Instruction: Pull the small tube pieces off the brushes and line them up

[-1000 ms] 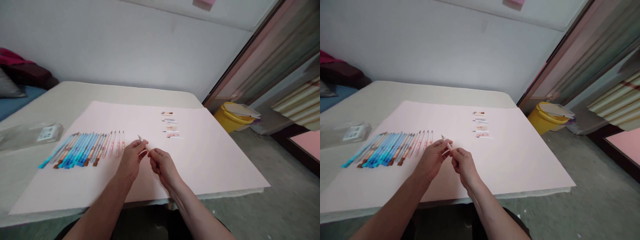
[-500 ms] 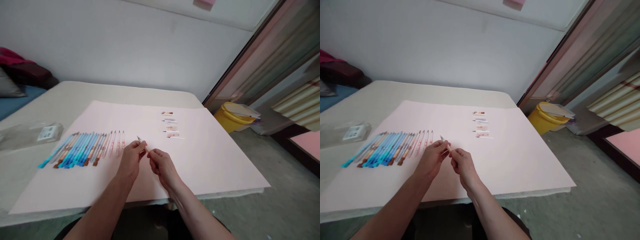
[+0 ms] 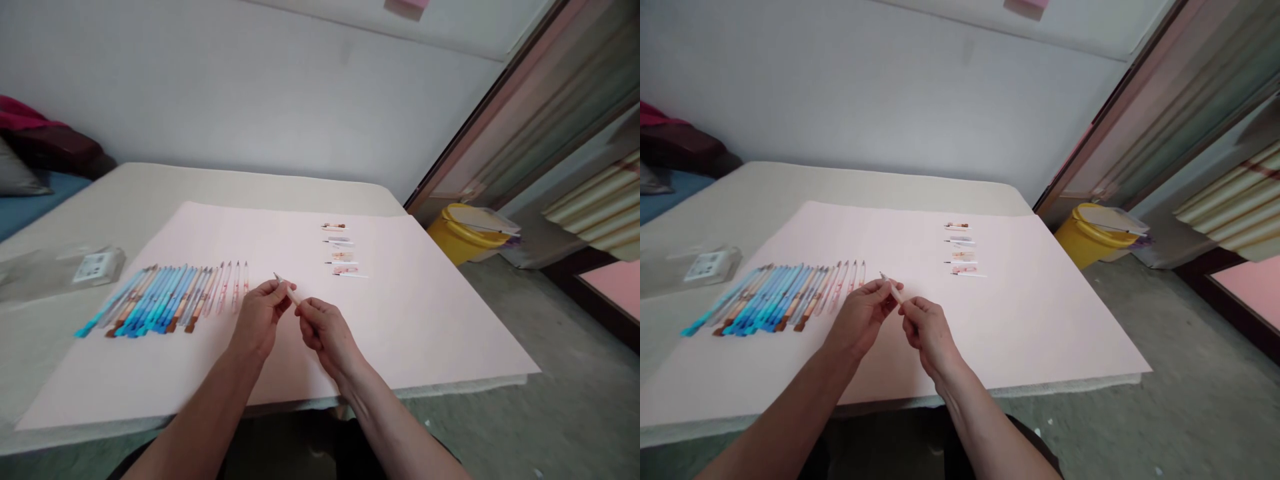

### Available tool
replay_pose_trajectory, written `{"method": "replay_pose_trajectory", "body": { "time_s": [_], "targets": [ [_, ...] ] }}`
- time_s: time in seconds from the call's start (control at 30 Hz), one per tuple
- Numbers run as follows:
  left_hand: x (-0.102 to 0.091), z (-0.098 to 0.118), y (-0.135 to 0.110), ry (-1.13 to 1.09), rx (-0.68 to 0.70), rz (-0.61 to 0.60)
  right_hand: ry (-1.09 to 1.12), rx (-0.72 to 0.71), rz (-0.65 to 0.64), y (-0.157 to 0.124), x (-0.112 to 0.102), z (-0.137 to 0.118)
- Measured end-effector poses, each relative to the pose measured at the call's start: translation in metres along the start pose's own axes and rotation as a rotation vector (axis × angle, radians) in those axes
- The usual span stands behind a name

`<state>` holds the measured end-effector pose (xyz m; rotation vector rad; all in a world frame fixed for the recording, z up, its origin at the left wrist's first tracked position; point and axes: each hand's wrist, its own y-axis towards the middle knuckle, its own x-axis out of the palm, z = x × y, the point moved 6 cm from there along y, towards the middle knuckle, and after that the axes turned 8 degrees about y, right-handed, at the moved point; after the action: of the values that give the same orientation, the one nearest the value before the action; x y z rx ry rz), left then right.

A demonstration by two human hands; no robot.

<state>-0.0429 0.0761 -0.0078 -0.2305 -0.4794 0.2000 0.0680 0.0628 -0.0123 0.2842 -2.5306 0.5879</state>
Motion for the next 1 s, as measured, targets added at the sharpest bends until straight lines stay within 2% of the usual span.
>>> {"method": "replay_pose_trajectory", "body": {
  "time_s": [0.17,0.37,0.53,0.6,0.7,0.77,0.87,1.0],
  "targets": [
    [0.000,-0.002,0.002,-0.017,-0.008,-0.021,0.111,0.062,-0.045,0.001,-0.001,0.004],
    [0.002,-0.002,0.001,-0.019,-0.018,-0.044,0.268,0.205,-0.112,0.002,-0.001,0.013],
    [0.004,-0.001,0.000,-0.034,-0.028,-0.027,0.314,0.271,-0.121,0.002,-0.001,0.016],
    [0.004,-0.001,-0.001,-0.045,-0.045,-0.024,0.264,0.279,-0.112,0.002,-0.002,0.016],
    [-0.001,-0.003,0.001,-0.065,-0.079,0.001,0.093,0.216,-0.097,0.003,-0.004,0.008],
    [-0.010,-0.003,0.004,-0.092,-0.093,0.066,0.013,0.131,-0.120,0.002,-0.005,-0.003],
    [-0.024,-0.004,0.009,-0.151,-0.125,0.173,-0.042,0.031,-0.201,-0.003,-0.003,-0.019],
    [-0.032,-0.003,0.011,-0.193,-0.169,0.223,-0.101,0.001,-0.307,-0.011,0.001,-0.030]
  ]
}}
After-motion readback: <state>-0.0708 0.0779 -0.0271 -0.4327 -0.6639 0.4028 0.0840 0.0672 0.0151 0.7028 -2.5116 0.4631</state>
